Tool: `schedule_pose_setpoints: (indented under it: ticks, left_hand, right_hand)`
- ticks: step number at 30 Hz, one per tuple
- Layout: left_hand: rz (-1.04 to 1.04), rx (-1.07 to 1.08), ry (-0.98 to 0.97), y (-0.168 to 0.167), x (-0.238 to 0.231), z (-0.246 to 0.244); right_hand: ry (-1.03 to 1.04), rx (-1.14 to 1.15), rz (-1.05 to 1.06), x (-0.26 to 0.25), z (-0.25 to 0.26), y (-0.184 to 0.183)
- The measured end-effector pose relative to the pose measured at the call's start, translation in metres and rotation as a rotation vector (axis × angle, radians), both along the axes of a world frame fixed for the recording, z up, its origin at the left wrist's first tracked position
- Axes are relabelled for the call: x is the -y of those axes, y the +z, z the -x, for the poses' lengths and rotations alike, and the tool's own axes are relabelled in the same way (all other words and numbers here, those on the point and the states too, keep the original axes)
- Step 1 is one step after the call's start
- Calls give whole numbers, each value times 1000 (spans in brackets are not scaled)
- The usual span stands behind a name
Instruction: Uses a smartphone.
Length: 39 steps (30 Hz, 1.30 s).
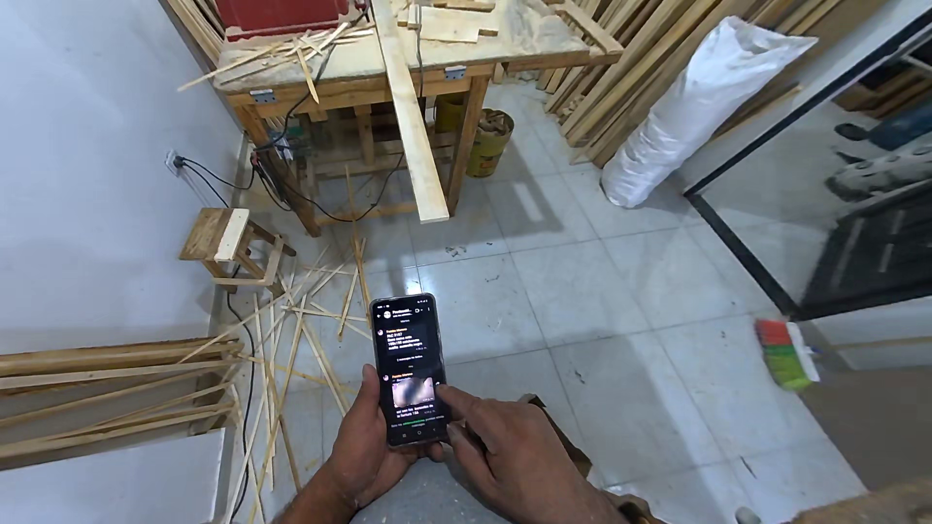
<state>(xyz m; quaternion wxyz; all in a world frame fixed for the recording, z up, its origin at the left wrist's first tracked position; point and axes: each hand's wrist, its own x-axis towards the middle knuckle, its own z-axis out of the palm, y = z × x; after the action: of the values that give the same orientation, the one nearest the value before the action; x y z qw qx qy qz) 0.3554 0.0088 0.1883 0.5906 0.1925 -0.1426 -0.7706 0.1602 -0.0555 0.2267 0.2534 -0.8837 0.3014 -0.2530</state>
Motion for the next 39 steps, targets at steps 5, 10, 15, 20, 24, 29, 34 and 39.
schedule_pose_setpoints:
  ticks: [5,10,15,20,24,29,34,39]
  left_hand:
    - [0,-19,0,-1,-1,0]
    - [9,-20,0,-1,-1,-1]
    - [17,-17,-7,-1,0,-1]
    - [8,-7,-4,-1,0,0]
    - [9,-3,-2,0,0,0]
    - [2,47,0,2,-1,1]
    - [26,16,-7,0,0,1]
    - [2,26,2,2,-1,1]
  right_hand:
    - [3,4,1,0,0,-1]
    - [4,-1,-4,0,-1,0]
    - [4,-11,-13,0,-2,2]
    - [-4,-23,-18,0,-5,5]
    - [-4,-37,-30,0,-7,6]
    - [-24,-112,-50,2,-13,13]
    - [6,-242,-42,3,-15,19]
    - [50,-193,-6,2,-10,12]
